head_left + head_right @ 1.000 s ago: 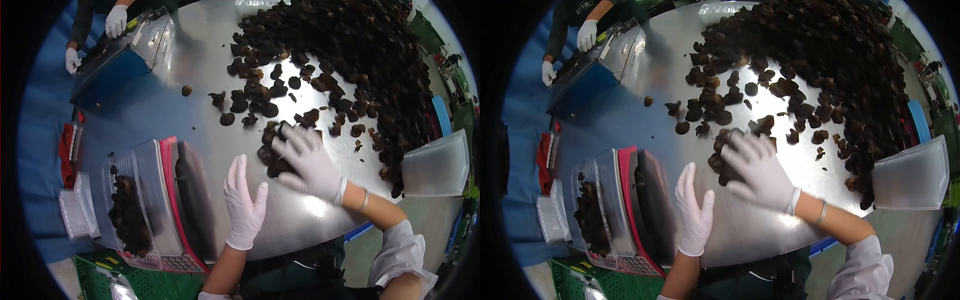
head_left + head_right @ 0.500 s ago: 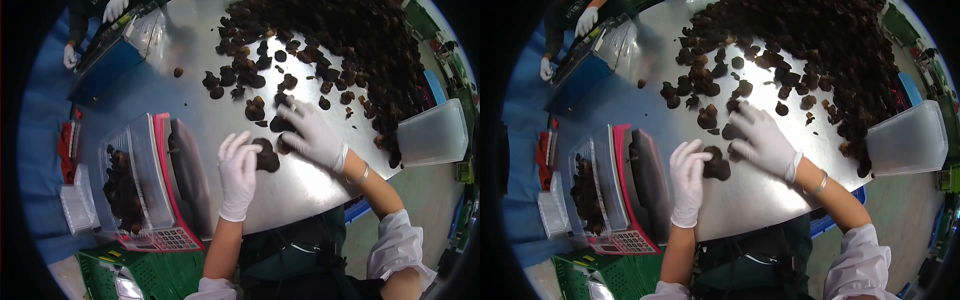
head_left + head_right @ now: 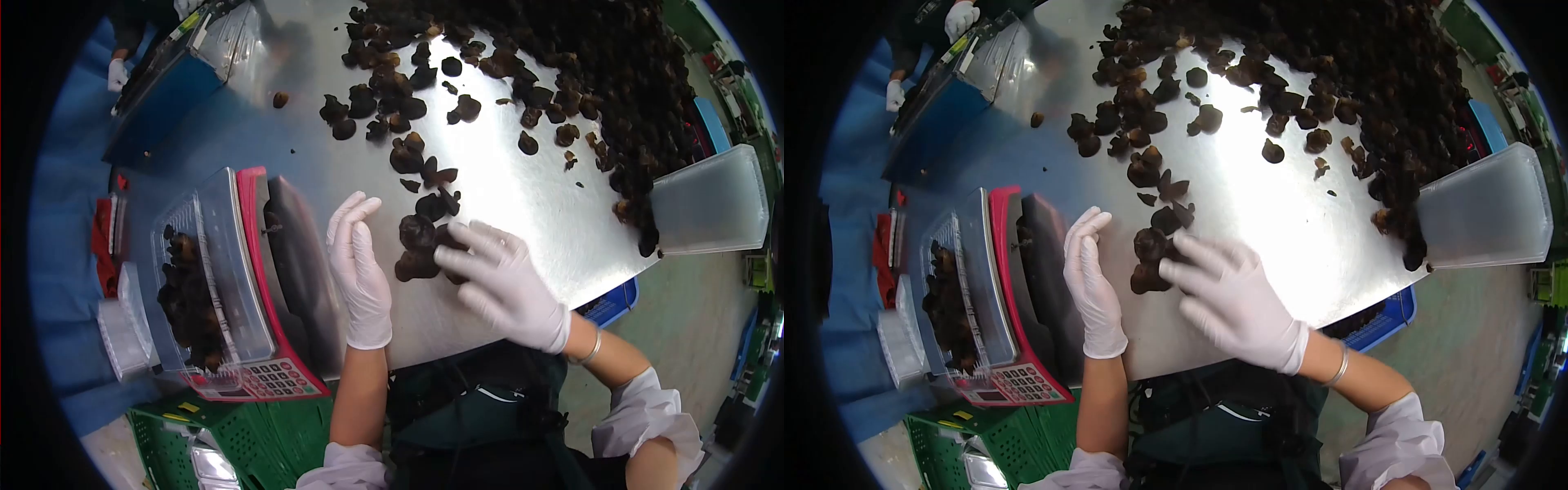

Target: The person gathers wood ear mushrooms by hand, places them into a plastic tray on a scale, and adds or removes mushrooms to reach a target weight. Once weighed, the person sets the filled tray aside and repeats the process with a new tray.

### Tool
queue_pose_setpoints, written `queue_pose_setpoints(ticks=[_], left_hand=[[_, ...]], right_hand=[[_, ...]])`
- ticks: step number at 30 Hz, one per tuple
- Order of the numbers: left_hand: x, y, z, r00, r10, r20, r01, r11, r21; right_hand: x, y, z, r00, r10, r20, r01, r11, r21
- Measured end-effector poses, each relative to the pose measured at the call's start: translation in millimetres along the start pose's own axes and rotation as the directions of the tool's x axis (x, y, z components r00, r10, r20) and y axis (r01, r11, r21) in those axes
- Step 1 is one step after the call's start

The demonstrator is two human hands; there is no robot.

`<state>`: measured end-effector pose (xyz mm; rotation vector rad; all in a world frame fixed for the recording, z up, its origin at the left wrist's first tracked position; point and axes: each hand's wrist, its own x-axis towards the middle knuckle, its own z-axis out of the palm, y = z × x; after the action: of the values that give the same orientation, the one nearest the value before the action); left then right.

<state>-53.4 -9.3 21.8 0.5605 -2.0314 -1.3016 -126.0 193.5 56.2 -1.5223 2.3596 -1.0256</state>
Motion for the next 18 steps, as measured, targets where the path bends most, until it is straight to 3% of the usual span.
queue_pose_setpoints(ticks=[3, 6, 8, 9, 11, 15, 17, 18], left_hand=[[0, 3, 1, 0.999, -0.048, -0.014, 0.047, 0.998, -0.052], [2, -2, 3, 1.0, -0.021, -0.015, 0.021, 0.999, -0.034], [2, -4, 3, 0.999, -0.031, -0.012, 0.03, 0.997, -0.069], [3, -6, 2, 0.999, -0.03, -0.01, 0.029, 0.998, -0.061], [2, -8, -1, 1.0, -0.008, 0.009, 0.008, 1.0, -0.013], [1, -4, 1, 0.998, -0.061, -0.016, 0.058, 0.991, -0.122], [3, -5, -1, 0.997, -0.076, 0.0, 0.075, 0.985, -0.158], [5, -3, 0, 0.998, -0.07, 0.001, 0.07, 0.985, -0.16]], right_hand=[[45, 26, -17, 0.957, 0.022, -0.288, 0.009, 0.994, 0.106], [96, 46, -16, 0.978, 0.043, -0.203, -0.016, 0.991, 0.132], [124, 62, -2, 0.985, -0.156, 0.075, 0.138, 0.97, 0.201], [136, 67, 1, 0.985, -0.157, 0.071, 0.139, 0.968, 0.207], [151, 70, 5, 0.91, -0.242, 0.337, 0.254, 0.967, 0.008], [148, 75, -9, 0.936, -0.151, 0.318, 0.192, 0.976, -0.101], [145, 81, -9, 0.955, -0.006, 0.296, 0.016, 0.999, -0.032], [142, 83, -9, 0.964, -0.005, 0.265, 0.019, 0.999, -0.05]])
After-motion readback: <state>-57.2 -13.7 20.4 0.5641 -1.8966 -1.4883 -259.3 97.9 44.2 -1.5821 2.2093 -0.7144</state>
